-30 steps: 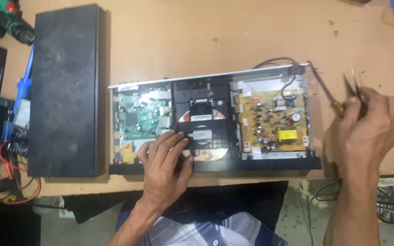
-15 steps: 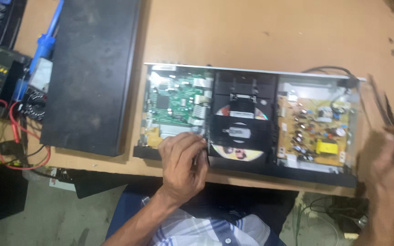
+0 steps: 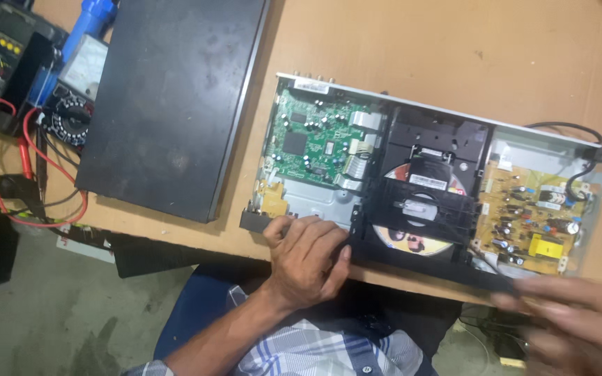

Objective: The person uses a screwdriver to remove screws from the casing of an open electronic device, likely a DVD player. They then use pliers to disconnect wires and remove a circuit board from the device's chassis.

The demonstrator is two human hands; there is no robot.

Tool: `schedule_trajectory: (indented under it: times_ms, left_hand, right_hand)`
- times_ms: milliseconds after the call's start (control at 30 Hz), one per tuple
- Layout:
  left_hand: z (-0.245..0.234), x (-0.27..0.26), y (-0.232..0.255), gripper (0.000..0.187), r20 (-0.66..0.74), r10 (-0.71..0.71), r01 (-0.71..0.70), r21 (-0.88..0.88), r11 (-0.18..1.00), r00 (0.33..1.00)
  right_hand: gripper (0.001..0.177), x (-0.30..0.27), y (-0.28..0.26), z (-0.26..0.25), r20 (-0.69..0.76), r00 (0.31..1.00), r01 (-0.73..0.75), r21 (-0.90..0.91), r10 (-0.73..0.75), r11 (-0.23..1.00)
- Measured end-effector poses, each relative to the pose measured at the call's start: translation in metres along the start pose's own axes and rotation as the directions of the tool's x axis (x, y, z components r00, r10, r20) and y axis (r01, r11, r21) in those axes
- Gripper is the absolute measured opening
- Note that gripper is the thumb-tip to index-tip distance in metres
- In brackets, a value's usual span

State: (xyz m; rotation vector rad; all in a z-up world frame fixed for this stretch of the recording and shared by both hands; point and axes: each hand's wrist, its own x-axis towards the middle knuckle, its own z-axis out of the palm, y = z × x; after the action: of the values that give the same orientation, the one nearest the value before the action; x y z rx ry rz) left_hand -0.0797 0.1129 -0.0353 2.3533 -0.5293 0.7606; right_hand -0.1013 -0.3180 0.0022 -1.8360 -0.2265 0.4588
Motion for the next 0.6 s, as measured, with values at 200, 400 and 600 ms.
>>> schedule_trajectory:
  times_ms: [200,400,600]
  left_hand:
    - [0.004,-0.010,-0.007,0.018,-0.034,0.025,-0.026,-0.019,0.999,0.999]
    - [0.000,-0.007,-0.010,0.017,-0.045,0.043,-0.045,-0.037,0.998,0.998]
    - [0.000,-0.006,-0.012,0.017,-0.052,0.054,-0.055,-0.029,0.998,0.997]
  right_hand:
    - [0.037,0.074,-0.124,0.199,-0.465,0.819,0.167,-0.365,-0.335,0.916]
    - [0.027,0.093,-0.092,0.201,-0.382,0.771,0.328,-0.446,-0.509,0.833]
    - [0.023,0.096,-0.095,0.200,-0.353,0.820,0.256,-0.477,-0.450,0.841]
